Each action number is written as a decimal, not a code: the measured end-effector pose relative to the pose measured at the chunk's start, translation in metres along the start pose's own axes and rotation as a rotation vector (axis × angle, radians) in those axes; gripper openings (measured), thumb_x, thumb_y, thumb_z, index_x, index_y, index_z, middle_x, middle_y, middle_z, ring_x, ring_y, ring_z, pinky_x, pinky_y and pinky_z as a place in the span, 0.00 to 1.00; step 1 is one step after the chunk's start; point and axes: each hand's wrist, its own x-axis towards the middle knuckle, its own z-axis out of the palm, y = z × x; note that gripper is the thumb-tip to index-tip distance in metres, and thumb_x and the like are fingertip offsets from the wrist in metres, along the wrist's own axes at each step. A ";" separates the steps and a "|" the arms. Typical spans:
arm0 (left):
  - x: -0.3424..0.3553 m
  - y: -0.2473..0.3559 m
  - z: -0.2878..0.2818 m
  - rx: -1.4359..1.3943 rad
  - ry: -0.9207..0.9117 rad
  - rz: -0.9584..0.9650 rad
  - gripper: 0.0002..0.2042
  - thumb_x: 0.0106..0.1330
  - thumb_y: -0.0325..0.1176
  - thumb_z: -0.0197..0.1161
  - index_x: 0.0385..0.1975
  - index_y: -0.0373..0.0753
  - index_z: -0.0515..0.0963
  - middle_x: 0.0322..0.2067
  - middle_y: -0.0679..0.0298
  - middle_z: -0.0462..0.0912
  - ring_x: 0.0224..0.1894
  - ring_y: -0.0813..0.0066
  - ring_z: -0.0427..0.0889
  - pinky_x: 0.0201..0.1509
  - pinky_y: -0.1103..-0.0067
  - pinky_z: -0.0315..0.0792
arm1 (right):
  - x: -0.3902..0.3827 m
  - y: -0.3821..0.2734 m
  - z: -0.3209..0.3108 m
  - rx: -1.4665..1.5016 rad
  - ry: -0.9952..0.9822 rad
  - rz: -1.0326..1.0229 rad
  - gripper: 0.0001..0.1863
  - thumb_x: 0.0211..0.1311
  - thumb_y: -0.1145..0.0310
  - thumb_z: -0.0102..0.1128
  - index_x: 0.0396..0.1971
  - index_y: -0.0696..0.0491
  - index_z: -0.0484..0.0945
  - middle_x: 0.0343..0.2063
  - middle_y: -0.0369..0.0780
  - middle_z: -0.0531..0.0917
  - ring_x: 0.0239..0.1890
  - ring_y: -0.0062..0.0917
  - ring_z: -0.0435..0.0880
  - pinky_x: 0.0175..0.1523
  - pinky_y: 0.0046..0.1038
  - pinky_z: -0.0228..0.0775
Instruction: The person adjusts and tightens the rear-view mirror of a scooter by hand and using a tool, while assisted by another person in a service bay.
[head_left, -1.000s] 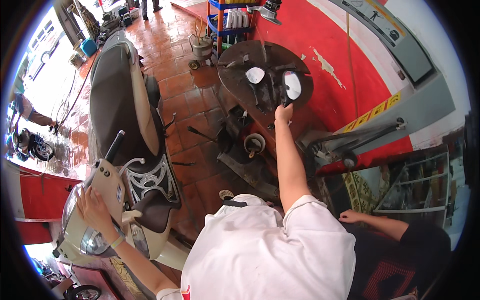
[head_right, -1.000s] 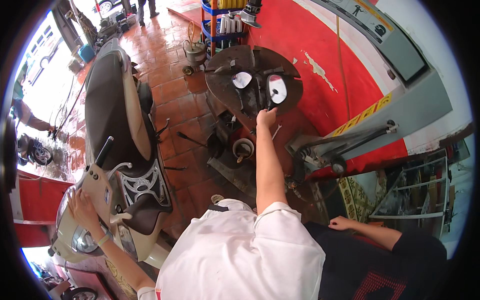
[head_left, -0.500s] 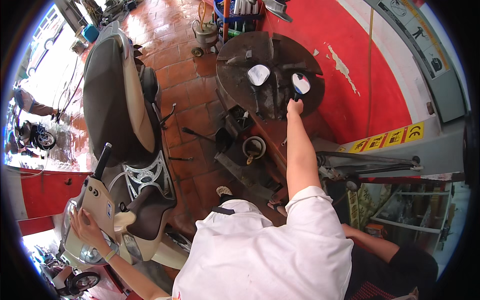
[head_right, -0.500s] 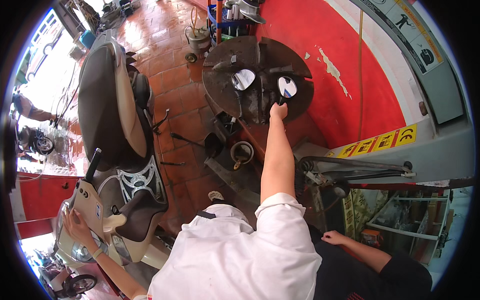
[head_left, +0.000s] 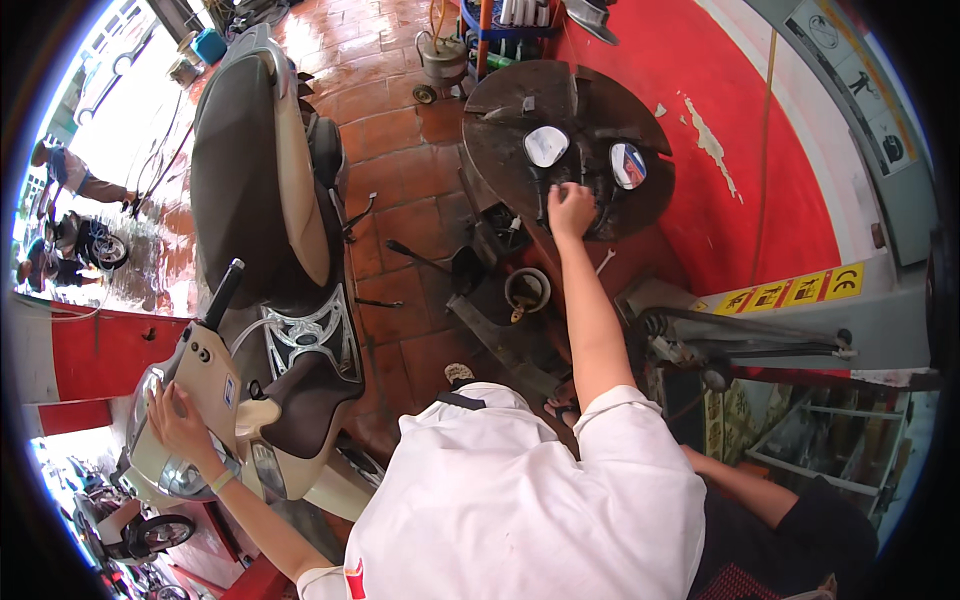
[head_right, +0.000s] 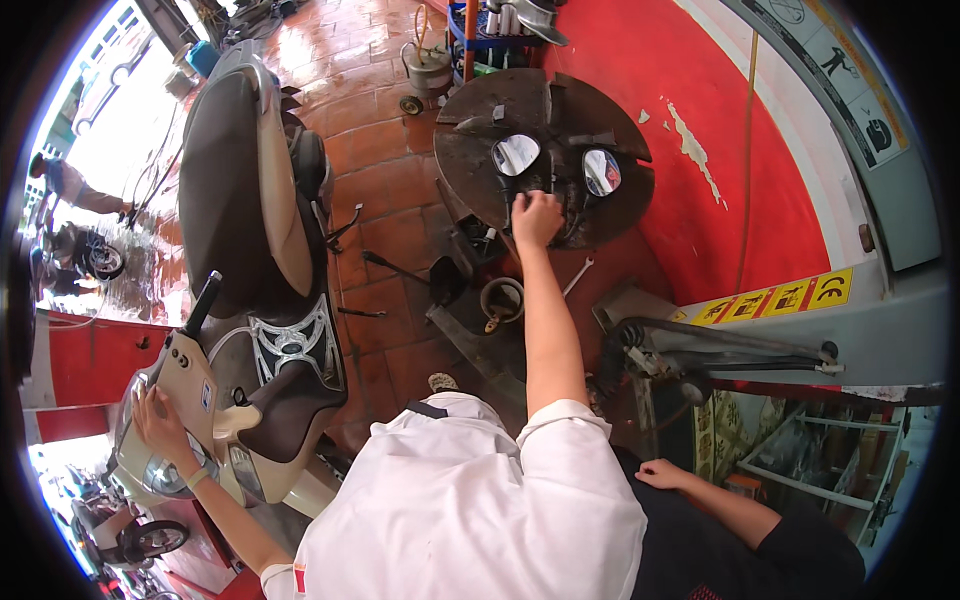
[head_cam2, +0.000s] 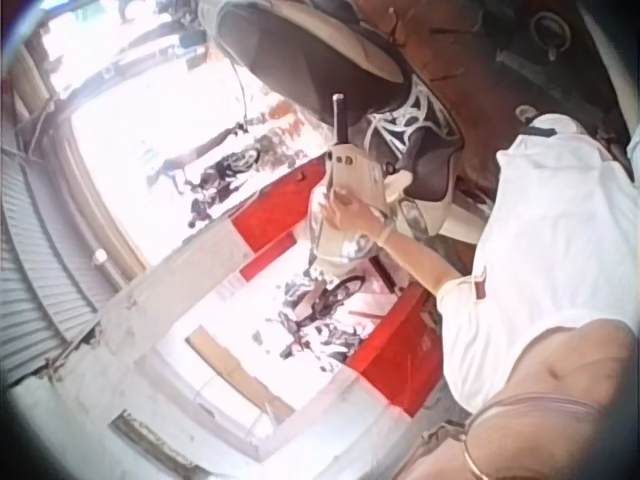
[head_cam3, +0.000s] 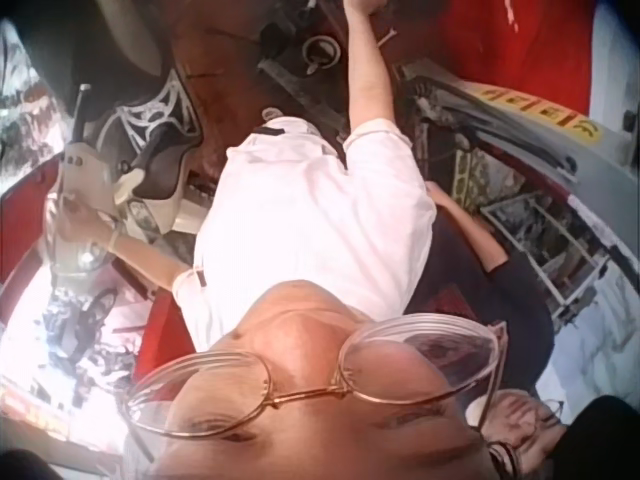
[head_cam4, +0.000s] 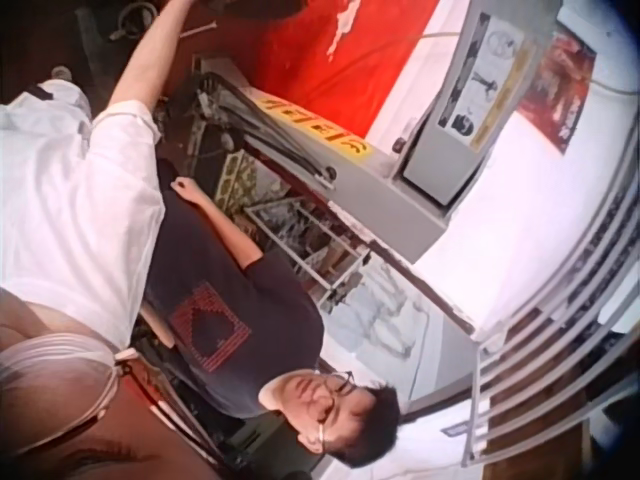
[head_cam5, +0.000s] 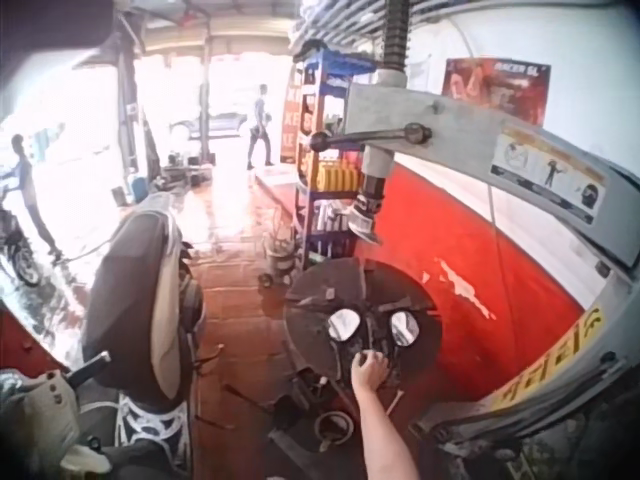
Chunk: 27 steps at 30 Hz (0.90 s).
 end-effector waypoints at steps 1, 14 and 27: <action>0.000 0.000 0.000 -0.007 0.009 0.002 0.10 0.61 0.37 0.54 0.37 0.42 0.79 0.48 0.65 0.77 0.56 0.67 0.70 0.61 0.70 0.59 | -0.005 -0.012 0.005 -0.006 -0.049 -0.045 0.16 0.49 0.54 0.59 0.33 0.49 0.78 0.35 0.39 0.77 0.43 0.35 0.74 0.45 0.42 0.65; 0.000 0.007 -0.009 -0.059 0.022 -0.033 0.08 0.61 0.36 0.55 0.34 0.42 0.78 0.47 0.64 0.77 0.55 0.67 0.70 0.61 0.70 0.58 | 0.012 -0.034 0.022 -0.182 -0.446 0.220 0.19 0.49 0.59 0.57 0.38 0.56 0.77 0.43 0.47 0.77 0.50 0.41 0.74 0.52 0.41 0.67; 0.000 0.004 -0.011 -0.092 0.012 -0.053 0.09 0.59 0.36 0.57 0.36 0.42 0.78 0.48 0.63 0.77 0.55 0.66 0.70 0.61 0.69 0.57 | -0.055 -0.032 0.012 0.371 -0.138 -0.042 0.14 0.54 0.63 0.58 0.30 0.61 0.73 0.30 0.50 0.76 0.37 0.43 0.75 0.43 0.39 0.65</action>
